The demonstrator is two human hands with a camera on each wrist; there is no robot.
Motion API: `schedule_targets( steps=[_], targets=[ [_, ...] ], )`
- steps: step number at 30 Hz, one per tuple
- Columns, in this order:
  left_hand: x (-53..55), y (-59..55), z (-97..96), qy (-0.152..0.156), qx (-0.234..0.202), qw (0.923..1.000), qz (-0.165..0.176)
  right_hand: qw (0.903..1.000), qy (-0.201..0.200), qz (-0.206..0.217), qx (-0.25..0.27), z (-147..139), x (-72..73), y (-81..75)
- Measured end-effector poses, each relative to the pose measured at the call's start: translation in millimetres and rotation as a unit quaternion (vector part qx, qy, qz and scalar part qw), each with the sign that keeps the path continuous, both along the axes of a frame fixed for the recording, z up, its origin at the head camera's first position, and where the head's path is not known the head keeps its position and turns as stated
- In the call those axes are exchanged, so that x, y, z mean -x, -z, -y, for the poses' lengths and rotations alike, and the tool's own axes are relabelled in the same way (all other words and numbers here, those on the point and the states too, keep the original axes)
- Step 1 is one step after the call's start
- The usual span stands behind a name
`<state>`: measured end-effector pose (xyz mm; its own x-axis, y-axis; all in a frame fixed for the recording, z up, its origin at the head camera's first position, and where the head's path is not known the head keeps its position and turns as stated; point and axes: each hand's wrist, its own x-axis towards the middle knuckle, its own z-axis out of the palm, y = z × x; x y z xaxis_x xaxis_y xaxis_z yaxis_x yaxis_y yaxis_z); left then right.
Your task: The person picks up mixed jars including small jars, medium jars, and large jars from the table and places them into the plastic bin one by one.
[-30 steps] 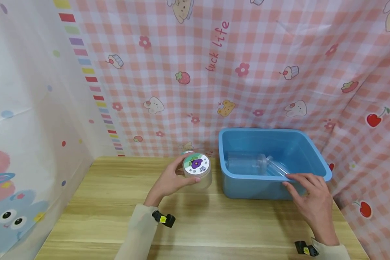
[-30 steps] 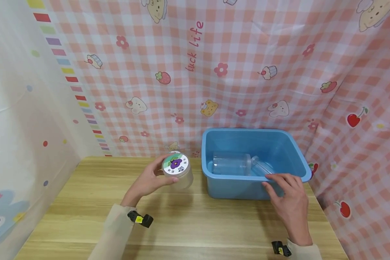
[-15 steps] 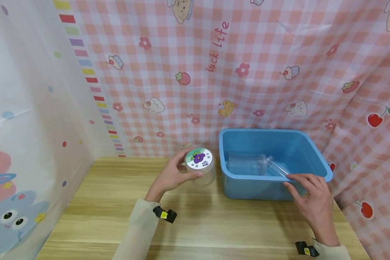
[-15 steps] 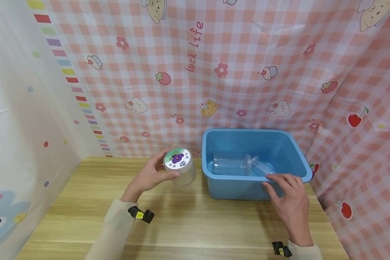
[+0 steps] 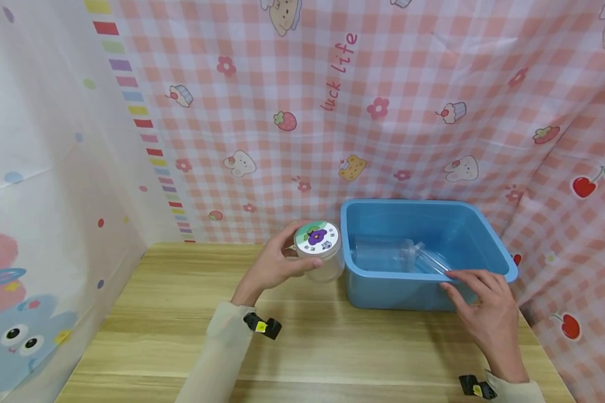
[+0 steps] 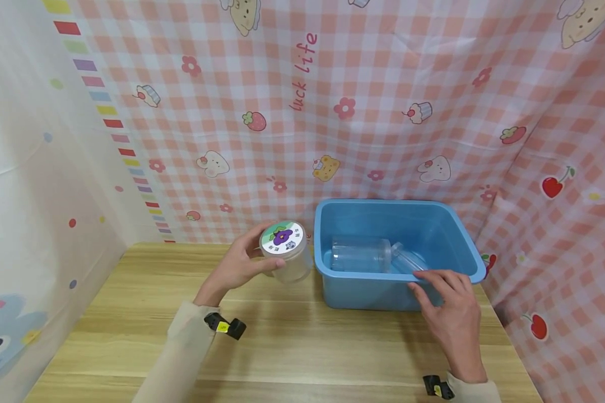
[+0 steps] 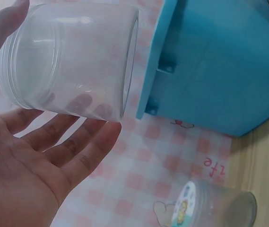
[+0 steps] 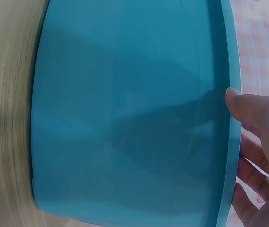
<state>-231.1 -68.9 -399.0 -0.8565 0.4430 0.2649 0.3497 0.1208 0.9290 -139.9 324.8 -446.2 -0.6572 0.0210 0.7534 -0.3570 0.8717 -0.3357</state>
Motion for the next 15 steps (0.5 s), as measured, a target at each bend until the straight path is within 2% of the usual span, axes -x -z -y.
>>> schedule_targets(
  steps=[6,15],
  targets=[
    [1.2,-9.9,-6.6,-0.007,0.011,0.9999,-0.004,1.0,0.002,0.001,-0.001,0,-0.3,-0.4],
    [5.9,-19.4,-17.3,0.004,0.01,0.9999,-0.011,1.0,0.002,-0.001,-0.003,0,0.1,-0.1]
  ],
)
